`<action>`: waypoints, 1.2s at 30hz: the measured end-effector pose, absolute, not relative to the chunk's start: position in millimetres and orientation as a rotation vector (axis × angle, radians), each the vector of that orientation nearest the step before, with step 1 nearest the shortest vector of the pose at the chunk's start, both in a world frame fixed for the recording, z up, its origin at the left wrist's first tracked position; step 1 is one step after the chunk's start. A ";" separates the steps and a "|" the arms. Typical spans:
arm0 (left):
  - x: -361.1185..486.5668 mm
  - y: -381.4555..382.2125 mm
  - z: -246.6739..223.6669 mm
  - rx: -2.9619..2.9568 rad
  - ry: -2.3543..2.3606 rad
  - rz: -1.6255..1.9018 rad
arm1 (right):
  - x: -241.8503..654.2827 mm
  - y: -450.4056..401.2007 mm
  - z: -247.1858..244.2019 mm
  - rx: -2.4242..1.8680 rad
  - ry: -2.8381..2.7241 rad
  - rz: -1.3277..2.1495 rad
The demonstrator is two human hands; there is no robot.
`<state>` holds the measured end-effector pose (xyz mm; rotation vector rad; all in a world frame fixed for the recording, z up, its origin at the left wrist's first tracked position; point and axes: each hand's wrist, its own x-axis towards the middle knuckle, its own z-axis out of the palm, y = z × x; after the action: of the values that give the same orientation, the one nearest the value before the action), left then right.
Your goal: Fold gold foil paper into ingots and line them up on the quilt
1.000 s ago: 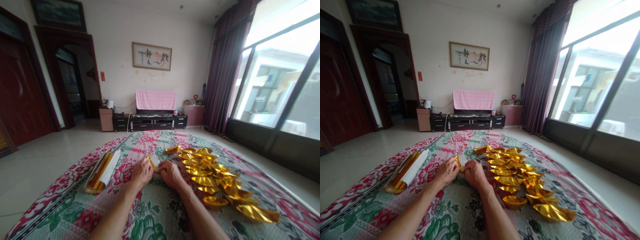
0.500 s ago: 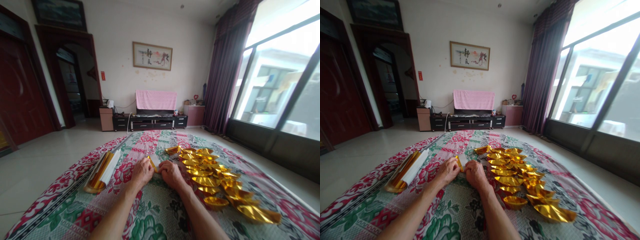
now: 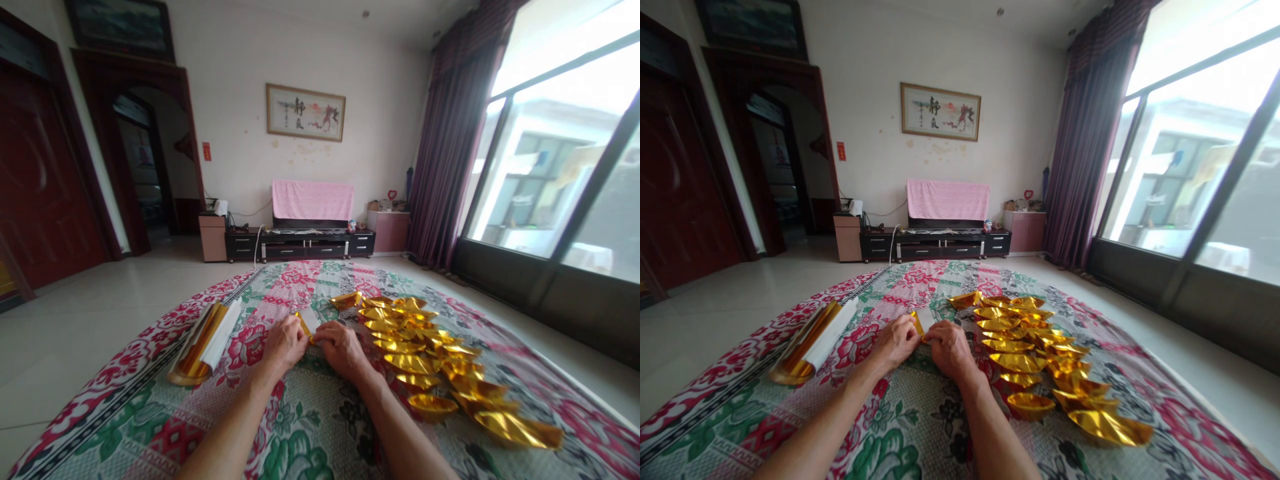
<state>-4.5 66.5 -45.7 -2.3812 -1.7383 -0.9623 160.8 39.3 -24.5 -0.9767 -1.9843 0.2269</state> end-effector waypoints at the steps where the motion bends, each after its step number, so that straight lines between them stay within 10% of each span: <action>1: -4.2 66.4 -45.6 -2.379 -1.742 -0.960 | 160.5 39.2 -24.8 -0.985 -1.992 0.224; 36: -3.2 62.8 -43.7 -2.363 -1.777 -0.935 | 156.9 36.6 -26.4 -1.063 -2.041 0.215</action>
<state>-3.2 62.8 -43.7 -2.3626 -1.7774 -0.9350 156.9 36.6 -26.4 -1.0634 -2.0410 0.2155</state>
